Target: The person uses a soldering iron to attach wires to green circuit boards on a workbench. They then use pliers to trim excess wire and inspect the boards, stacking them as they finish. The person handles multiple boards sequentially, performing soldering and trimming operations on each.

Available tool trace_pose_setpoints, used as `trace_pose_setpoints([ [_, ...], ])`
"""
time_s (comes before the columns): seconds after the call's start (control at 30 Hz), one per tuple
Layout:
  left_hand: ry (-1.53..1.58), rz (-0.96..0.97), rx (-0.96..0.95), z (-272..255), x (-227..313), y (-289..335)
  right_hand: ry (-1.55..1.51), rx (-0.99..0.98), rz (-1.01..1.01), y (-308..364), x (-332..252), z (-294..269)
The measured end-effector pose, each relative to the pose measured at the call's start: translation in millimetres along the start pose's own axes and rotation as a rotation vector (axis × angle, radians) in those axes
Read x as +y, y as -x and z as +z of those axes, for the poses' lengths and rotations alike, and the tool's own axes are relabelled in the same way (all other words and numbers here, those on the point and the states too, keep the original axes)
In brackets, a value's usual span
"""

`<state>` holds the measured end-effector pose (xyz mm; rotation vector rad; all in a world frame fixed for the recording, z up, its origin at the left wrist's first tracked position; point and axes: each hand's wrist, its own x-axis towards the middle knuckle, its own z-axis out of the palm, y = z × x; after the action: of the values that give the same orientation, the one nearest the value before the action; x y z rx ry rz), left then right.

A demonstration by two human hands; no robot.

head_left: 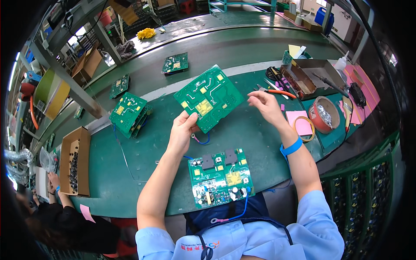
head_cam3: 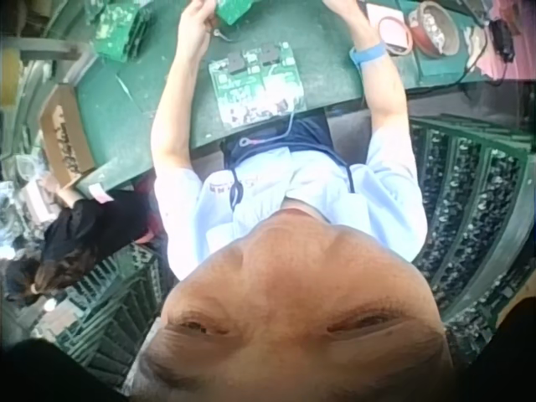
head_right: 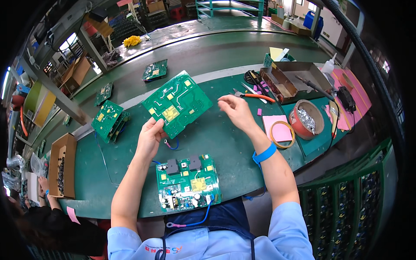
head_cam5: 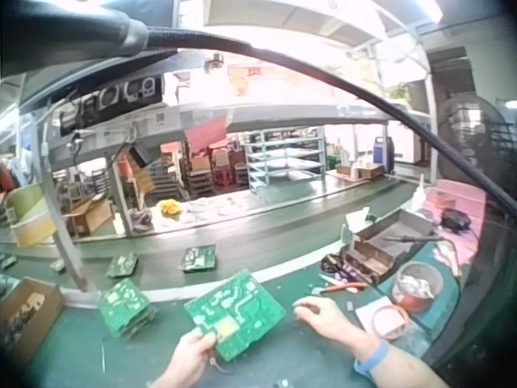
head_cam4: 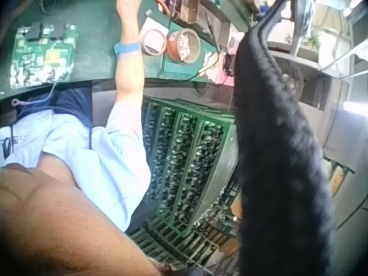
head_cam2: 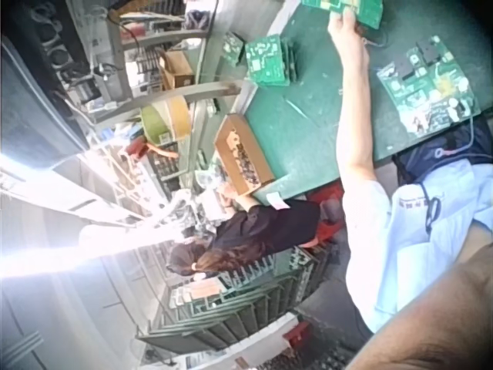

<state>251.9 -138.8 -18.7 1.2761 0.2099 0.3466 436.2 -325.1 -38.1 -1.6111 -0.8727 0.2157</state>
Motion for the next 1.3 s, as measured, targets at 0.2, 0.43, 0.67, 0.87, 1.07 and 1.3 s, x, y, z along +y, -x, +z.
trace_pose_setpoints([
  [0.2,-0.05,0.05,-0.018,4,-1,3,-0.367,-0.15,0.192,4,-17,13],
  [0.43,-0.341,0.183,-0.021,0,8,7,-0.674,-0.2,0.321,3,-19,5],
  [0.67,-1.461,1.069,-0.284,15,50,39,-0.743,-0.337,0.295,11,-33,6],
  [0.87,-1.595,1.021,-0.271,0,41,78,-0.648,-0.505,0.29,23,-54,10],
  [1.07,-1.506,0.994,-0.28,-2,41,104,-0.418,-0.644,0.264,34,-72,16],
  [1.3,-1.423,0.908,-0.284,-4,31,114,-0.352,-0.712,0.297,34,-64,23],
])
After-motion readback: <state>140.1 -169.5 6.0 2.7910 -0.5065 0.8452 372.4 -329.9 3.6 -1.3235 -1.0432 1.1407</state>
